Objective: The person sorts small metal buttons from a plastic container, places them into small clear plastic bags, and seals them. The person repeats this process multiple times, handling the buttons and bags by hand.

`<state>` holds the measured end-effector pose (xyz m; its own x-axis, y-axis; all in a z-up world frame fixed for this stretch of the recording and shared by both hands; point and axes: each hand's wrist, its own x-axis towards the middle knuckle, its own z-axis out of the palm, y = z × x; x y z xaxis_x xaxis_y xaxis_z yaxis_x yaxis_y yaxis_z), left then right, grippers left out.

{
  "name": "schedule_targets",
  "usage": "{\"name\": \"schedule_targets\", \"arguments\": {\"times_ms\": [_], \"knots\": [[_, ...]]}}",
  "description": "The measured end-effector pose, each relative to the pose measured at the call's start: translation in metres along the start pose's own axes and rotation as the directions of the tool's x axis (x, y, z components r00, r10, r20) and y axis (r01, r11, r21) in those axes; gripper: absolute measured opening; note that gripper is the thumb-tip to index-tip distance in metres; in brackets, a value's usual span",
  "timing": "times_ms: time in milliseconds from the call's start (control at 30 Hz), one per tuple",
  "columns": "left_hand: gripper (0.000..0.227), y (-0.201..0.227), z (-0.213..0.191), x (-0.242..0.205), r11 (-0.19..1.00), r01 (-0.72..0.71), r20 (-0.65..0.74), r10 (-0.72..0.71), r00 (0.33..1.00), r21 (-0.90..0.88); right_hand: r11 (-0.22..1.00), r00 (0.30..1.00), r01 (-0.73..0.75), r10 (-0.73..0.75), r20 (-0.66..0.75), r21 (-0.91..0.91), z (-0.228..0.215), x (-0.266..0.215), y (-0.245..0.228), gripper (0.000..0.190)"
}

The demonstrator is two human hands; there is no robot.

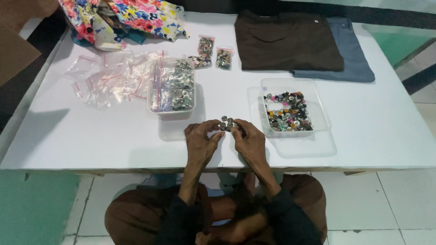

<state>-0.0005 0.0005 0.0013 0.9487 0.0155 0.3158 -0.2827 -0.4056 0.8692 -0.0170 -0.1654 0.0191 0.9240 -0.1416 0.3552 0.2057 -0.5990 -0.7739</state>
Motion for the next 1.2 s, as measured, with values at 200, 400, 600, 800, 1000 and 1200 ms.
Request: {"name": "schedule_targets", "arguments": {"times_ms": [200, 400, 600, 800, 1000, 1200], "knots": [[0.031, 0.011, -0.008, -0.002, 1.0, 0.018, 0.002, -0.018, 1.0, -0.012, 1.0, 1.0, 0.003, -0.003, 0.002, 0.005, -0.004, -0.003, -0.012, 0.026], [0.03, -0.005, -0.004, -0.004, 0.999, -0.037, -0.008, 0.037, 0.999, -0.007, 0.999, 0.999, 0.04, -0.04, 0.018, 0.001, -0.006, -0.004, -0.021, 0.025], [0.027, -0.004, -0.008, -0.02, 0.985, -0.114, -0.103, 0.101, 0.99, -0.132, 0.971, 0.967, 0.214, -0.226, -0.121, -0.106, 0.005, -0.013, -0.008, 0.017], [0.01, -0.004, -0.065, -0.044, 0.942, -0.285, -0.354, 0.332, 0.875, 0.178, 0.677, 0.691, 0.719, -0.721, 0.051, -0.156, 0.038, -0.04, -0.021, 0.019], [0.027, -0.02, -0.166, -0.015, 0.906, 0.077, -0.447, 0.13, 0.885, 0.416, 0.718, 0.698, 0.693, -0.648, 0.305, -0.06, 0.145, -0.035, -0.096, 0.039], [0.054, -0.079, -0.212, 0.042, 0.76, 0.209, -0.352, 0.028, 0.936, 0.616, 0.824, 0.836, 0.514, -0.419, 0.353, -0.238, 0.247, 0.014, -0.134, 0.038]]}}
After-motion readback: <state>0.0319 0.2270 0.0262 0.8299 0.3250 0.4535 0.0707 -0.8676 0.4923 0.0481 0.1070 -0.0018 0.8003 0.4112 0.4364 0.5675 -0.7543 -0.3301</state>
